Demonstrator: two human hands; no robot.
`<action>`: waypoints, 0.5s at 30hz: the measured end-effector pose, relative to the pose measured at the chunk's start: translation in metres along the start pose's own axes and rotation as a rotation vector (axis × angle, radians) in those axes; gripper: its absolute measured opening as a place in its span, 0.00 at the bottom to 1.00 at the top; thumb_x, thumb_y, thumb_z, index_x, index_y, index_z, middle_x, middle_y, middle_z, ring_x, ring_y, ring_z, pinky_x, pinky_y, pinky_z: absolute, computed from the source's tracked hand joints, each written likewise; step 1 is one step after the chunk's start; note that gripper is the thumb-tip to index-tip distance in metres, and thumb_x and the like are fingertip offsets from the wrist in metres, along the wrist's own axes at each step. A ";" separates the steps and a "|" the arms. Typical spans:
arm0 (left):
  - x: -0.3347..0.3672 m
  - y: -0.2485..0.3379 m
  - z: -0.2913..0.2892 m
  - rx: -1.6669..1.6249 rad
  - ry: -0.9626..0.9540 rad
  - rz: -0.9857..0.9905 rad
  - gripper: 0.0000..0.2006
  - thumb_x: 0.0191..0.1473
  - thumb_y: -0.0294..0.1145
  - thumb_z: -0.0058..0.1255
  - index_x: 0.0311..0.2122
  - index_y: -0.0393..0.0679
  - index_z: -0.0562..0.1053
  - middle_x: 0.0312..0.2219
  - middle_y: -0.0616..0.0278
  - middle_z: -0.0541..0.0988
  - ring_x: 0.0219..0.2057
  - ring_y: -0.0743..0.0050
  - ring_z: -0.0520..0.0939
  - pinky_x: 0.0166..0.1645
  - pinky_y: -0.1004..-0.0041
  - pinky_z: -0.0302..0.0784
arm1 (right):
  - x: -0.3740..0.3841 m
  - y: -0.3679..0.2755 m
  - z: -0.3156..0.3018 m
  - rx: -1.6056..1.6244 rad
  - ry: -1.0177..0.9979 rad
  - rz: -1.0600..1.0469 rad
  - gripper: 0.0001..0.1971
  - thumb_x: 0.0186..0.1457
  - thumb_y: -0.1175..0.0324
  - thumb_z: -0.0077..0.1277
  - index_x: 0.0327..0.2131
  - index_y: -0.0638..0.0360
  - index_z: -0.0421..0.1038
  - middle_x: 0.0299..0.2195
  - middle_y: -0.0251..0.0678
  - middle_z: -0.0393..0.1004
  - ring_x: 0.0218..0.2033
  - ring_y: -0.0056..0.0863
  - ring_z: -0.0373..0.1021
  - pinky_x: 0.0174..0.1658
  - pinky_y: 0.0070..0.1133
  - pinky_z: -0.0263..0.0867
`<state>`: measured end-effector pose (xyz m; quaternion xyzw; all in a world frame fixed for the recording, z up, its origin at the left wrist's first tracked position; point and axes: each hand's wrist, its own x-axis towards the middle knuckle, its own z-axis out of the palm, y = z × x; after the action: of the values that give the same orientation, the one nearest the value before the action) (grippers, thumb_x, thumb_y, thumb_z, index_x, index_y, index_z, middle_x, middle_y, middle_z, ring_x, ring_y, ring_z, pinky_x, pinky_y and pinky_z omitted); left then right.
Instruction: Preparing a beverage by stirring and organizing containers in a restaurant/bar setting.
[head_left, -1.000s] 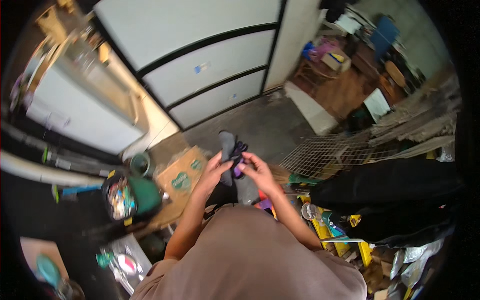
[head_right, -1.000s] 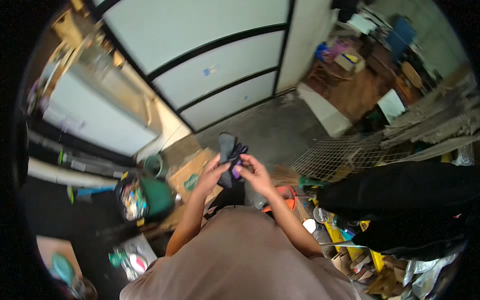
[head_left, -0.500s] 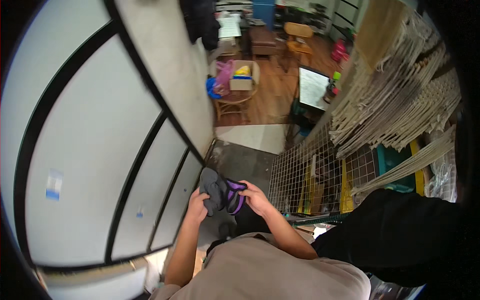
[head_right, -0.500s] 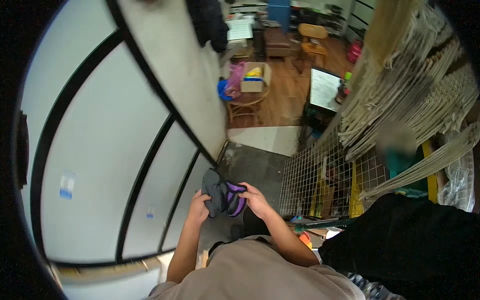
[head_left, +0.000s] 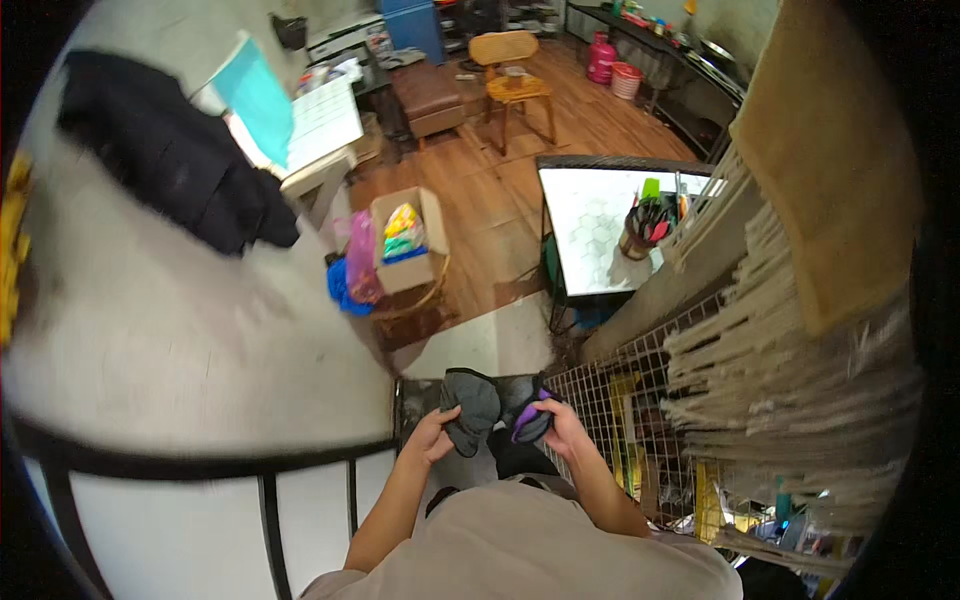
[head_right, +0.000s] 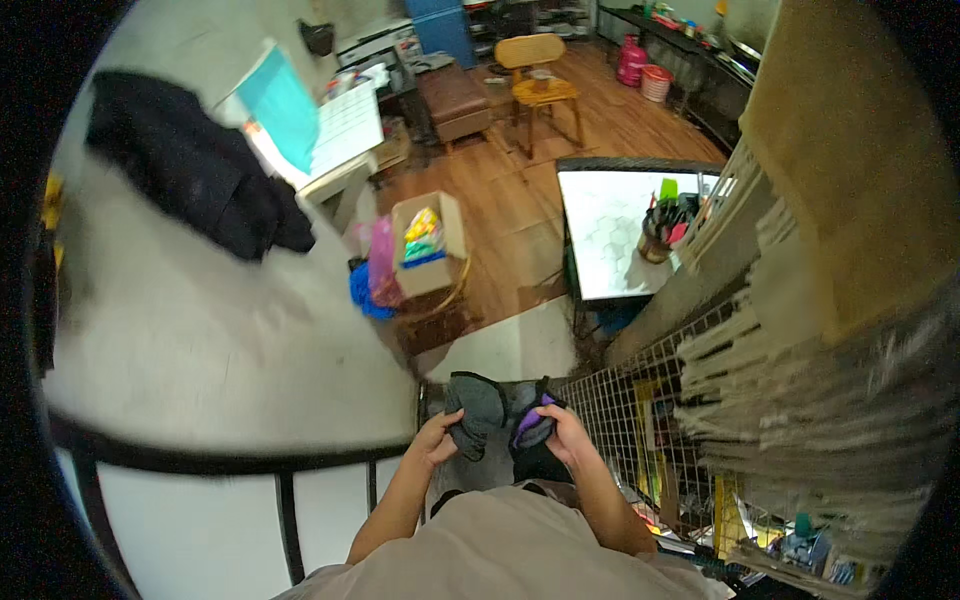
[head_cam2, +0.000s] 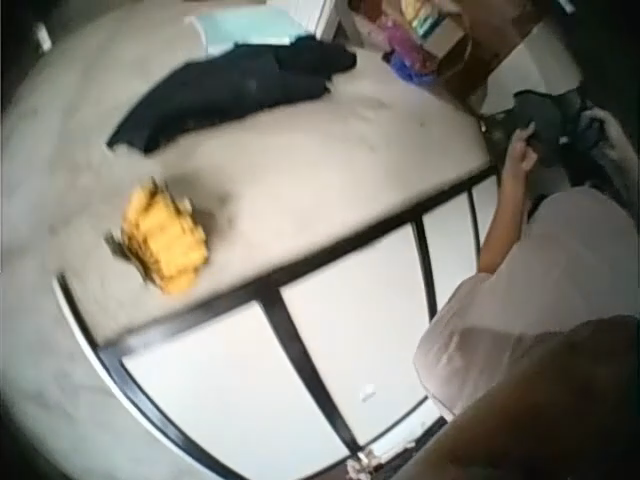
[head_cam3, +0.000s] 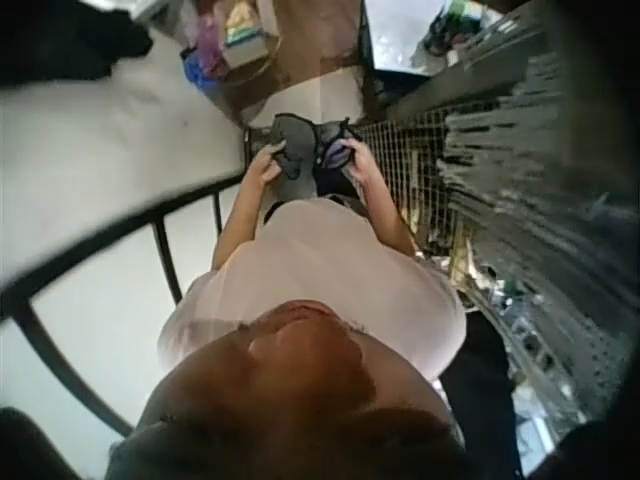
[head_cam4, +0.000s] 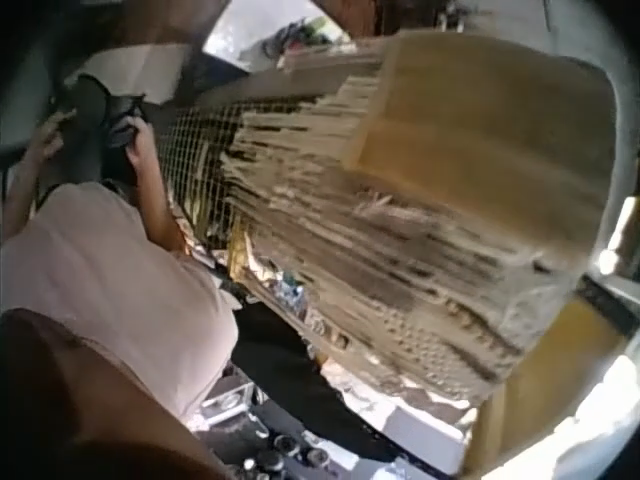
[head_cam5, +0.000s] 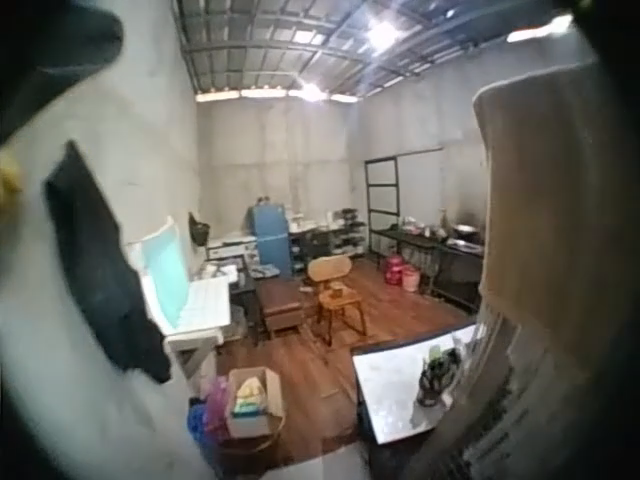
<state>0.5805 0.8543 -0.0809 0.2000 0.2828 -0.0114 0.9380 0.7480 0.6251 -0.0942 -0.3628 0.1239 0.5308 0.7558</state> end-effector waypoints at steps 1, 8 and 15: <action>0.021 0.022 0.012 0.031 0.029 0.029 0.18 0.62 0.28 0.48 0.56 0.36 0.67 0.52 0.51 0.76 0.53 0.56 0.77 0.59 0.57 0.72 | 0.017 -0.024 0.022 0.019 -0.008 -0.018 0.19 0.54 0.74 0.50 0.51 0.66 0.70 0.44 0.42 0.77 0.45 0.35 0.75 0.52 0.33 0.69; 0.168 0.192 0.091 0.057 -0.010 0.067 0.19 0.63 0.30 0.47 0.57 0.35 0.65 0.54 0.52 0.74 0.54 0.55 0.76 0.60 0.56 0.70 | 0.140 -0.200 0.142 0.105 -0.201 -0.264 0.22 0.58 0.74 0.49 0.56 0.68 0.64 0.52 0.44 0.73 0.51 0.37 0.72 0.58 0.34 0.65; 0.326 0.359 0.152 0.194 -0.198 0.197 0.17 0.64 0.32 0.47 0.55 0.36 0.67 0.51 0.52 0.76 0.52 0.57 0.78 0.59 0.58 0.72 | 0.303 -0.338 0.225 0.224 -0.126 -0.254 0.19 0.61 0.64 0.49 0.53 0.64 0.68 0.50 0.43 0.75 0.51 0.38 0.72 0.58 0.36 0.65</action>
<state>0.9823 1.1568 -0.0075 0.3143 0.1655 0.0337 0.9342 1.1279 0.9353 0.0323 -0.2552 0.0878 0.4358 0.8586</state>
